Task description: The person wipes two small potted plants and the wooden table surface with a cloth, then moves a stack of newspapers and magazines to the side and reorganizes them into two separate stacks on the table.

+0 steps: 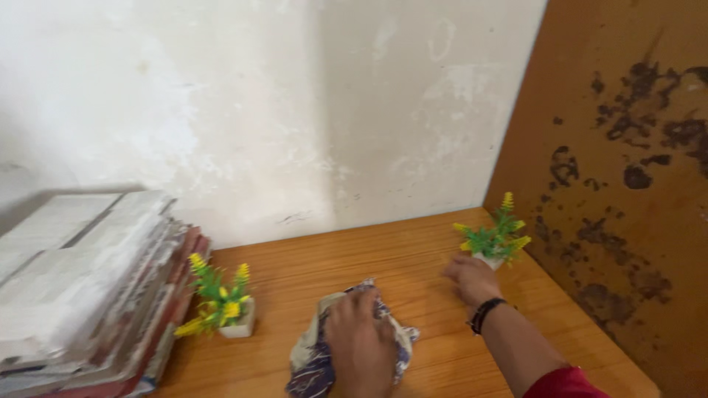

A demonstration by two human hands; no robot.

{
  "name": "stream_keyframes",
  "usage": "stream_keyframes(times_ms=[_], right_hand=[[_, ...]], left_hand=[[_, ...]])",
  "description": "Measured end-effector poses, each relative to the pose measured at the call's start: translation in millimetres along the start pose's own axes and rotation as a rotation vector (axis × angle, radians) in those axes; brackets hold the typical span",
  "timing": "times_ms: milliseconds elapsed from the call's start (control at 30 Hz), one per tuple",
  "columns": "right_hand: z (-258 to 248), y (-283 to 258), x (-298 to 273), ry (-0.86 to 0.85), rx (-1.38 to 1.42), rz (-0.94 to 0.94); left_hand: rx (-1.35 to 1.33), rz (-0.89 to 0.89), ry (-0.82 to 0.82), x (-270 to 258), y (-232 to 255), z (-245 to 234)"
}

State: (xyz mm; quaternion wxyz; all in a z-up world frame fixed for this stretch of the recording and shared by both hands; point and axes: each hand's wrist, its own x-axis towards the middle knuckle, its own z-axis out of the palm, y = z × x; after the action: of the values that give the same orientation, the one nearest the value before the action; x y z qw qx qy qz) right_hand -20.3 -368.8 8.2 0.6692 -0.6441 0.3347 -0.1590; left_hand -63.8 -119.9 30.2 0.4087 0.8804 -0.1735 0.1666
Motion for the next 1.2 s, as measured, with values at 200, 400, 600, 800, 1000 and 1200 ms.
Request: stream_keyframes(times_ms=[200,400,600,800,1000,1200], right_hand=[[-66.7,11.1,43.4,0.331,-0.167,0.268],[-83.7,70.5,93.1,0.496,-0.329,-0.167],[-69.1,59.3,120.8,0.262,-0.050,-0.287],[-57.7,35.6,95.5,0.245,-0.294,-0.189],[-35.6,36.5,87.0,-0.134,0.082,0.221],[14.0,2.0,10.1,-0.388,0.045,0.282]], left_hand=[[-0.054,0.266,-0.042,15.9,41.5,66.6],[-0.043,0.169,-0.297,60.7,41.0,165.7],[-0.080,0.073,-0.399,88.5,28.3,214.6],[0.217,0.152,-0.499,81.8,39.3,171.3],[0.503,-0.111,-0.240,62.3,-12.3,72.4],[0.713,-0.368,-0.478,6.1,-74.0,34.6]])
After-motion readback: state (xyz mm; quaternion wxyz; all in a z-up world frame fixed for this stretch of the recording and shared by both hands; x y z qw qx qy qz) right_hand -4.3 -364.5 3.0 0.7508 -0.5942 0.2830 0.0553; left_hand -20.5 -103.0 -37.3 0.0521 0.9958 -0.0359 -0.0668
